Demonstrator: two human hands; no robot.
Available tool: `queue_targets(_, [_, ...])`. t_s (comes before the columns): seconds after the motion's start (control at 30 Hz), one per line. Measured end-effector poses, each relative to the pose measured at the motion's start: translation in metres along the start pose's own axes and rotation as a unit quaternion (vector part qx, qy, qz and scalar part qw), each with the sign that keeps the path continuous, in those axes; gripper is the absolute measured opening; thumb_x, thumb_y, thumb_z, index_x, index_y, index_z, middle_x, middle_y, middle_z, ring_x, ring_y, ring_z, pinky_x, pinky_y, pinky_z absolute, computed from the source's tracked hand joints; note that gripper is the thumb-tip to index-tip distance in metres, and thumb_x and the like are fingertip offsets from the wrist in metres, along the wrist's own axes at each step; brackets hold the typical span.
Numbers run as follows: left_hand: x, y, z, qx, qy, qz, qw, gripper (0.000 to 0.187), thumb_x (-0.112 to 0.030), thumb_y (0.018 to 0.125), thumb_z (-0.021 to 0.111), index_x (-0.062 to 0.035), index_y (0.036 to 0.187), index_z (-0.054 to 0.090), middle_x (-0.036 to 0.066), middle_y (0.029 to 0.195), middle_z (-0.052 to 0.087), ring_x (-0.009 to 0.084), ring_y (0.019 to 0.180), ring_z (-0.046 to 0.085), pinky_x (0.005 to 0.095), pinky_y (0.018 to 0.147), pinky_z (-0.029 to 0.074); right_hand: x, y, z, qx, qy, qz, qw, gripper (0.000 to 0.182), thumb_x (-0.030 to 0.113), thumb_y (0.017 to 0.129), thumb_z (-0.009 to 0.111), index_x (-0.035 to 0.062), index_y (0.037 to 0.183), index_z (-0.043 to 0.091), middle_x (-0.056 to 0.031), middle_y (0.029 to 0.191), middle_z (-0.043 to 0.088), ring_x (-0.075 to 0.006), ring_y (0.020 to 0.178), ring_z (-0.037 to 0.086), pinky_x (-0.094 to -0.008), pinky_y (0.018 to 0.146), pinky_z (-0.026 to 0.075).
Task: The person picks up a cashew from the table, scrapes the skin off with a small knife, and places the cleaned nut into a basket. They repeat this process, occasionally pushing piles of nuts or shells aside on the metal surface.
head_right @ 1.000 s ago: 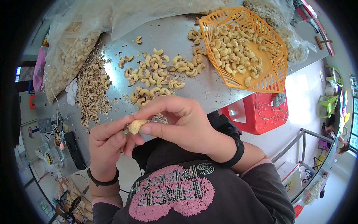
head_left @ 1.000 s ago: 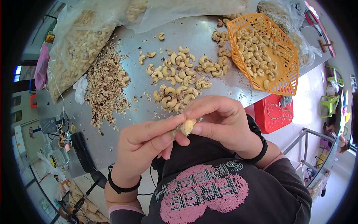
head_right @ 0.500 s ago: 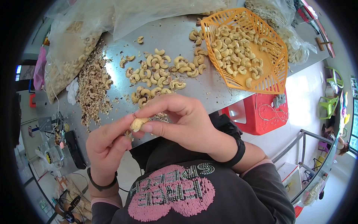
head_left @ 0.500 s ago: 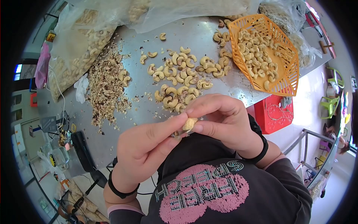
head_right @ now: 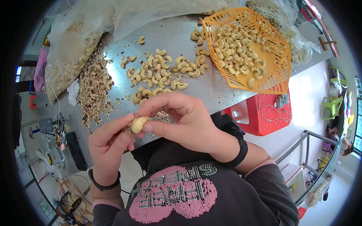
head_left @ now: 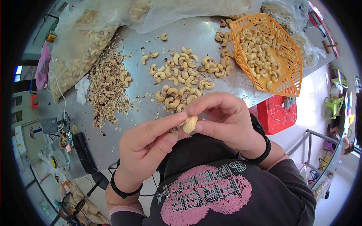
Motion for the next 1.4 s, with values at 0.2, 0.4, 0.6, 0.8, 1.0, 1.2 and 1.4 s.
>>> queue_targets(0.2, [-0.003, 0.004, -0.002, 0.039, 0.063, -0.012, 0.997, 0.029, -0.001, 0.079, 0.051, -0.0013, 0.108, 0.053, 0.010, 0.090, 0.061, 0.0153, 0.077, 0.059, 0.0224, 0.069, 0.045, -0.007, -0.002, -0.006, -0.028, -0.055, 0.041, 0.997, 0.018, 0.001, 0.074, 0.060, 0.0000, 0.092, 0.055, -0.0052, 0.088, 0.057, -0.0104, 0.083, 0.052, -0.0233, 0.073, 0.041])
queue_targets(0.4, [-0.001, 0.007, -0.010, 0.056, 0.083, -0.044, 0.994, 0.031, -0.006, 0.080, 0.053, -0.0043, 0.111, 0.052, 0.009, 0.091, 0.061, 0.0072, 0.070, 0.055, 0.0195, 0.062, 0.044, -0.007, 0.003, -0.010, -0.026, -0.063, 0.079, 0.995, 0.018, 0.004, 0.075, 0.061, -0.0007, 0.092, 0.057, -0.0058, 0.090, 0.058, -0.0096, 0.082, 0.053, -0.0211, 0.071, 0.042])
queue_targets(0.6, [0.001, 0.004, -0.005, 0.009, 0.021, -0.095, 0.995, 0.028, -0.002, 0.081, 0.048, -0.0060, 0.109, 0.054, 0.006, 0.085, 0.062, 0.0059, 0.059, 0.050, 0.0175, 0.053, 0.042, -0.008, 0.001, -0.007, -0.006, -0.044, 0.056, 0.997, 0.018, 0.004, 0.077, 0.059, -0.0014, 0.094, 0.057, -0.0068, 0.089, 0.059, -0.0099, 0.080, 0.055, -0.0215, 0.071, 0.044])
queue_targets(0.8, [0.009, 0.001, -0.008, 0.015, -0.035, -0.087, 0.996, 0.029, -0.005, 0.082, 0.049, -0.0048, 0.111, 0.052, 0.008, 0.084, 0.061, 0.0060, 0.058, 0.049, 0.0177, 0.052, 0.041, -0.008, 0.002, -0.002, -0.004, -0.047, 0.086, 0.995, 0.019, 0.003, 0.076, 0.059, -0.0007, 0.094, 0.056, -0.0070, 0.089, 0.059, -0.0100, 0.080, 0.055, -0.0209, 0.069, 0.044])
queue_targets(1.0, [0.009, -0.004, -0.004, 0.040, -0.061, -0.089, 0.993, 0.031, -0.007, 0.083, 0.048, -0.0055, 0.114, 0.050, 0.008, 0.084, 0.061, 0.0055, 0.057, 0.049, 0.0175, 0.050, 0.040, -0.011, -0.003, -0.001, 0.010, -0.028, 0.058, 0.998, 0.020, 0.005, 0.077, 0.060, 0.0010, 0.096, 0.055, -0.0044, 0.087, 0.059, -0.0083, 0.079, 0.054, -0.0202, 0.069, 0.043])
queue_targets(1.2, [0.005, -0.007, 0.001, 0.052, -0.072, -0.088, 0.992, 0.032, -0.006, 0.083, 0.048, -0.0079, 0.115, 0.049, 0.005, 0.084, 0.061, 0.0042, 0.058, 0.047, 0.0174, 0.053, 0.041, -0.007, -0.007, 0.001, -0.005, -0.044, 0.080, 0.996, 0.020, 0.005, 0.077, 0.059, 0.0008, 0.096, 0.054, -0.0044, 0.087, 0.059, -0.0080, 0.079, 0.054, -0.0201, 0.068, 0.043])
queue_targets(1.4, [0.007, -0.008, -0.001, 0.004, -0.047, -0.092, 0.995, 0.031, -0.004, 0.082, 0.048, -0.0061, 0.112, 0.051, 0.006, 0.082, 0.062, 0.0042, 0.056, 0.047, 0.0160, 0.050, 0.038, -0.009, -0.006, 0.001, -0.033, -0.071, 0.083, 0.993, 0.018, 0.005, 0.078, 0.057, 0.0002, 0.095, 0.054, -0.0040, 0.087, 0.058, -0.0077, 0.079, 0.054, -0.0196, 0.069, 0.043])
Point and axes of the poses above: each hand's wrist, its own y-axis towards the middle knuckle, its own z-axis out of the palm, x = y × z, the point moved 5 cm from there along y, towards the middle knuckle
